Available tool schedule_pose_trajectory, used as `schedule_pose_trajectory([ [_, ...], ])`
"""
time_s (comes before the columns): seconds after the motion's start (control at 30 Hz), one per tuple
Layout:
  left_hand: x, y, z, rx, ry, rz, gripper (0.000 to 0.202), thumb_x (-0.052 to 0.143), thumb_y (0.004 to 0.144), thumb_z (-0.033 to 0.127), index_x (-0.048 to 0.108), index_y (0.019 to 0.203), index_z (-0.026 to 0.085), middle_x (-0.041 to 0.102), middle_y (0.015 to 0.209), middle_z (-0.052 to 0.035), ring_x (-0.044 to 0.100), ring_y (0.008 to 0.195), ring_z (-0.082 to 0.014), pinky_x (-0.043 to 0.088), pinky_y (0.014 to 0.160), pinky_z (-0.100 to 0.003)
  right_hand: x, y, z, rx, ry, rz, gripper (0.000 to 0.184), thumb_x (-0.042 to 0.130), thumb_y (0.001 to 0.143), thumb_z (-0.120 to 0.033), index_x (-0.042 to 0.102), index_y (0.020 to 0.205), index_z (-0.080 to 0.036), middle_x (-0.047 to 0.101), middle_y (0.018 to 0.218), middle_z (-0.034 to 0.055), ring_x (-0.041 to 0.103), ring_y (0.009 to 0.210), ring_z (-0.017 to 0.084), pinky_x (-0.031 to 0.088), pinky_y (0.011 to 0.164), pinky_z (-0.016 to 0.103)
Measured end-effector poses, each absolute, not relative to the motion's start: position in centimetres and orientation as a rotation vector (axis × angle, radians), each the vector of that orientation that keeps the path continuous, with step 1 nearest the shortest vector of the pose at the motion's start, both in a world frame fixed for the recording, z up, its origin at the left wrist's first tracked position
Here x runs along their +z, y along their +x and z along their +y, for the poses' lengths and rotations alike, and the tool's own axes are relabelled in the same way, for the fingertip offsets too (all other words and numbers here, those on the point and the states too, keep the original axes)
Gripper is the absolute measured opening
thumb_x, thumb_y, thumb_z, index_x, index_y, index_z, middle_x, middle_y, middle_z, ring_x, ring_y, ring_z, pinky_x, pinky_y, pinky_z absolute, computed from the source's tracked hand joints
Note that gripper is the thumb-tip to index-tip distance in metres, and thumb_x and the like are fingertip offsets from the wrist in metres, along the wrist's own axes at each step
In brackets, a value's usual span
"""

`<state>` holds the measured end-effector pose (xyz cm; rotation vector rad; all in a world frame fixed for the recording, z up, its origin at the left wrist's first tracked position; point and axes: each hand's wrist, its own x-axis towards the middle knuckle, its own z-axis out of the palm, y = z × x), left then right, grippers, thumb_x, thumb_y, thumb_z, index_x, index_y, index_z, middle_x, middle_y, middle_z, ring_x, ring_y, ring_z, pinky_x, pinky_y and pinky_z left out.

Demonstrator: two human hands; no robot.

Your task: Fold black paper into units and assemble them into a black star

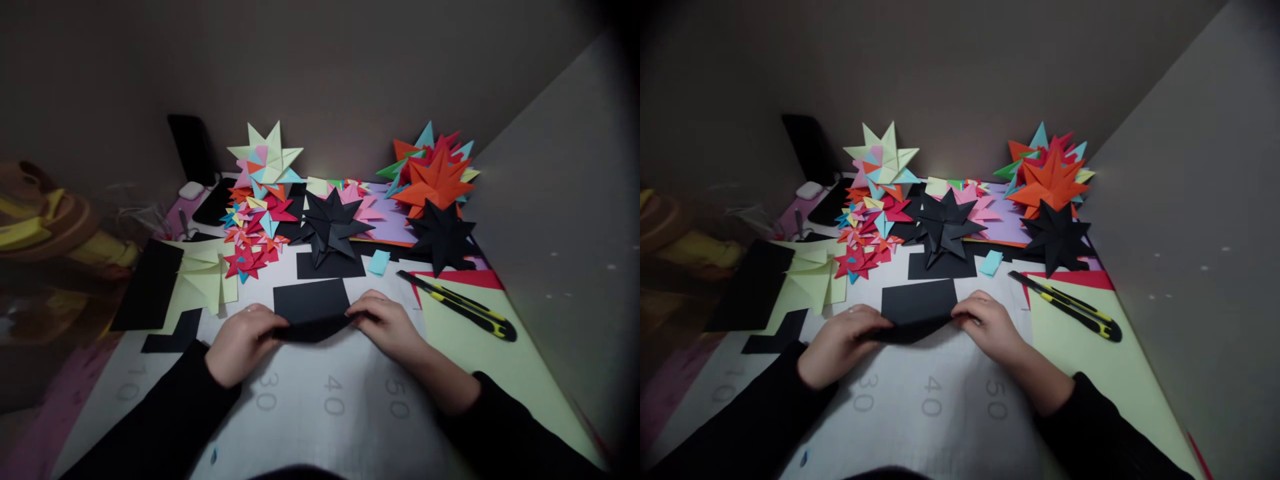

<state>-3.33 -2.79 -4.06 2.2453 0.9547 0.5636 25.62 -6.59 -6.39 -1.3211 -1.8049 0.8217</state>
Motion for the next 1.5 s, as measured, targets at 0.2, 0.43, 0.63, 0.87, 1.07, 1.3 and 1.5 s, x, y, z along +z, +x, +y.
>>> schedule_pose_trajectory([
  [0.2,-3.8,-3.1,-2.6,0.501,2.351,1.035,0.019,0.049,0.085,0.017,0.068,0.083,0.018,0.064,0.085,-0.0062,0.056,0.078,-0.0184,0.047,0.069,-0.033,-5.7,25.7,-6.2,0.569,-1.331,-2.087,0.017,0.051,0.086,-0.016,0.061,0.072,-0.02,0.061,0.075,0.0047,0.053,0.077,0.019,0.045,0.071,0.035],
  [0.43,-3.4,-2.7,-3.4,0.383,2.286,1.339,0.039,0.048,0.089,0.033,0.054,0.055,0.016,0.056,0.07,-0.0043,0.053,0.069,-0.0171,0.044,0.063,-0.031,-5.3,24.3,-7.3,0.483,-1.497,-2.022,0.028,0.05,0.086,-0.018,0.048,0.058,-0.019,0.053,0.066,0.0036,0.049,0.07,0.019,0.041,0.064,0.033],
  [0.63,-4.1,-3.7,-2.9,0.423,2.226,1.088,0.014,0.059,0.083,0.025,0.07,0.075,0.02,0.063,0.074,-0.0032,0.059,0.074,-0.0168,0.046,0.064,-0.028,-6.3,25.7,-7.0,0.529,-1.324,-2.104,0.023,0.048,0.081,-0.006,0.065,0.083,-0.021,0.059,0.081,0.0055,0.052,0.08,0.02,0.043,0.071,0.034],
  [0.87,-3.1,-3.5,-3.0,0.369,2.211,1.122,0.028,0.049,0.089,0.03,0.067,0.071,0.018,0.061,0.078,-0.0039,0.058,0.073,-0.0153,0.045,0.066,-0.028,-5.9,25.0,-7.0,0.563,-1.467,-2.089,0.016,0.053,0.084,-0.017,0.061,0.071,-0.019,0.06,0.079,0.0051,0.051,0.08,0.02,0.038,0.073,0.036],
  [1.07,-3.2,-2.4,-3.6,0.326,2.253,1.44,0.034,0.043,0.091,0.033,0.058,0.064,0.018,0.057,0.074,-0.0031,0.055,0.07,-0.0162,0.042,0.063,-0.029,-6.1,23.4,-7.2,0.403,-1.728,-2.001,0.028,0.049,0.086,-0.022,0.053,0.058,-0.019,0.055,0.073,0.0045,0.045,0.075,0.02,0.035,0.07,0.035],
  [1.3,-3.0,-2.0,-3.4,0.245,2.19,1.568,0.032,0.051,0.086,0.037,0.054,0.06,0.019,0.058,0.07,-0.0014,0.056,0.069,-0.0174,0.038,0.058,-0.028,-6.5,23.1,-7.3,0.356,-1.805,-1.937,0.025,0.057,0.08,-0.022,0.051,0.056,-0.02,0.054,0.074,0.004,0.046,0.076,0.02,0.036,0.07,0.036],
  [1.5,-2.7,-1.9,-3.1,0.203,2.142,1.567,0.031,0.054,0.083,0.036,0.054,0.058,0.019,0.059,0.069,-0.0013,0.056,0.067,-0.0172,0.037,0.056,-0.028,-6.2,23.0,-7.4,0.362,-1.82,-1.936,0.024,0.057,0.079,-0.02,0.051,0.056,-0.02,0.054,0.078,0.0046,0.046,0.077,0.021,0.036,0.071,0.037],
])
